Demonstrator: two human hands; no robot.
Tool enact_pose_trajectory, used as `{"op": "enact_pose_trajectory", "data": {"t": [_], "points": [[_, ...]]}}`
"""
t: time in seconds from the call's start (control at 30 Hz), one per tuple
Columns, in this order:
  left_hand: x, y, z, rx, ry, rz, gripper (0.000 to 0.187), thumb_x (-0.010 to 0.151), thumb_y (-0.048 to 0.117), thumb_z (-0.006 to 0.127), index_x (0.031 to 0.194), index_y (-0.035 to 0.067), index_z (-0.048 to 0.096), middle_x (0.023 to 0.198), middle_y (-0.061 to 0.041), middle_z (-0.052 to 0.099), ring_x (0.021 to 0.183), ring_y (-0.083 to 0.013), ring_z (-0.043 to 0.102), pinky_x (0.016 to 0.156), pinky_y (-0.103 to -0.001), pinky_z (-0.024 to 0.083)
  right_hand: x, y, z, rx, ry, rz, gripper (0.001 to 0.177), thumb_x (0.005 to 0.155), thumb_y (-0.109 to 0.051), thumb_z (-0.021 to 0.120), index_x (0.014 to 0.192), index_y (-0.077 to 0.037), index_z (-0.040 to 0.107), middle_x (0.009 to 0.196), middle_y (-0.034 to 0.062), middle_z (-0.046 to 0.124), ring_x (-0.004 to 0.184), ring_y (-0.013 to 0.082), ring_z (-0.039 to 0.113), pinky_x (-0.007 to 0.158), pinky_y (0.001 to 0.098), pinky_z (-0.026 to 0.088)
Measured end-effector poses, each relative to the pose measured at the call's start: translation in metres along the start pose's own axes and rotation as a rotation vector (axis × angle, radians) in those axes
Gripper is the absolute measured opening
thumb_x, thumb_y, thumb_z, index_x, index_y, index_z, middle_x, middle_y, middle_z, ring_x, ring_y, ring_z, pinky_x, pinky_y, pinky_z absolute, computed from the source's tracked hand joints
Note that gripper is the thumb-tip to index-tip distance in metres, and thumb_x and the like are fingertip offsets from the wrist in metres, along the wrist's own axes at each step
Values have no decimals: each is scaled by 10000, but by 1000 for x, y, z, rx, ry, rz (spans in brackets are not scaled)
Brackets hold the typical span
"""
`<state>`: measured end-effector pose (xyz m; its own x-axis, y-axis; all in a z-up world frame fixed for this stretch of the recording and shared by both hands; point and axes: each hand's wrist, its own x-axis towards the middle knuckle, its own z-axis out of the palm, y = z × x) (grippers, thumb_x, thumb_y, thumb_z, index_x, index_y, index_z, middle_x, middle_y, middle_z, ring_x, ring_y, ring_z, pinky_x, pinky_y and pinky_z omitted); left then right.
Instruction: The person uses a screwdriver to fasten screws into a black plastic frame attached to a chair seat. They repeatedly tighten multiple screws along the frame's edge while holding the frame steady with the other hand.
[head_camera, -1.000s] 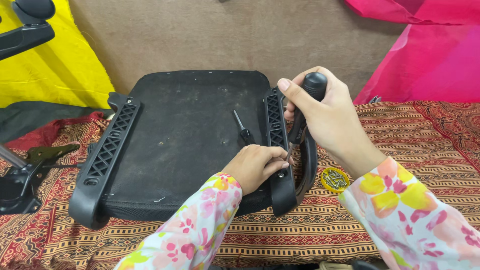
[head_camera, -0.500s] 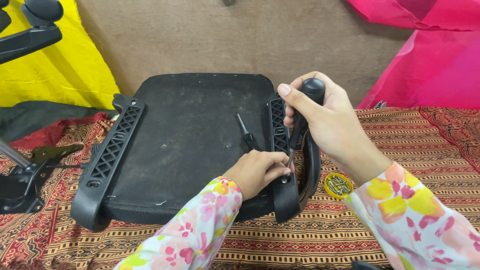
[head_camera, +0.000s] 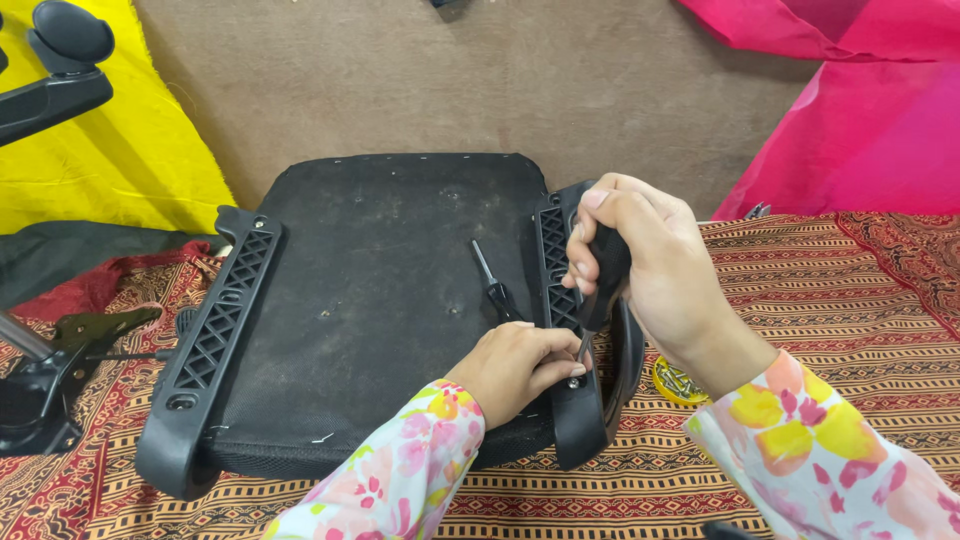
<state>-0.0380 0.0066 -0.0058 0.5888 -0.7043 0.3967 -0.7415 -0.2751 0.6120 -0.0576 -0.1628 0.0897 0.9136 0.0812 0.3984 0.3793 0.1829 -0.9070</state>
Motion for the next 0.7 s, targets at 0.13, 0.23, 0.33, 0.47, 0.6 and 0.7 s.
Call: {"op": "enact_pose_trajectory", "data": {"t": [0.13,0.23,0.33,0.47,0.6,0.7], "points": [[2,-4,0,23,-1,20,149,921,223,699,987,93,729,818,-75,757,789,-272,699,766,-378,526,1,3,-5,23,-16,4,287,1007,-193,482,785,-23,547,621,83,537,535,171,521,587,341,509],[2,-6,1,44,6,28,152,913,236,706,969,97,731,805,-66,758,785,-268,684,773,-385,517,6,9,-11,55,-67,5,318,1011,-207,453,757,-29,522,572,87,507,477,179,484,535,350,486],[4,-6,1,54,8,43,160,914,249,713,970,99,725,791,-61,751,783,-266,677,770,-391,510,11,12,-18,113,-134,11,360,1037,-236,427,740,-43,492,548,78,480,441,168,444,478,348,443],[2,-8,2,21,9,54,144,918,246,713,968,111,724,797,-44,752,770,-251,689,778,-381,515,17,14,-19,149,-137,45,379,1058,-276,426,761,-54,500,546,68,471,443,163,444,487,348,454],[-1,-8,3,23,57,83,111,909,209,693,968,120,724,816,-37,759,743,-256,685,790,-379,488,14,9,-11,-42,-58,7,353,1038,-290,465,812,-34,552,593,78,536,512,173,526,561,337,511],[-3,-10,4,75,65,124,94,932,201,684,954,122,730,819,-52,743,754,-270,674,832,-377,477,2,3,-1,-242,20,-59,342,1066,-309,483,891,-31,579,722,69,648,640,131,600,618,276,502]]}}
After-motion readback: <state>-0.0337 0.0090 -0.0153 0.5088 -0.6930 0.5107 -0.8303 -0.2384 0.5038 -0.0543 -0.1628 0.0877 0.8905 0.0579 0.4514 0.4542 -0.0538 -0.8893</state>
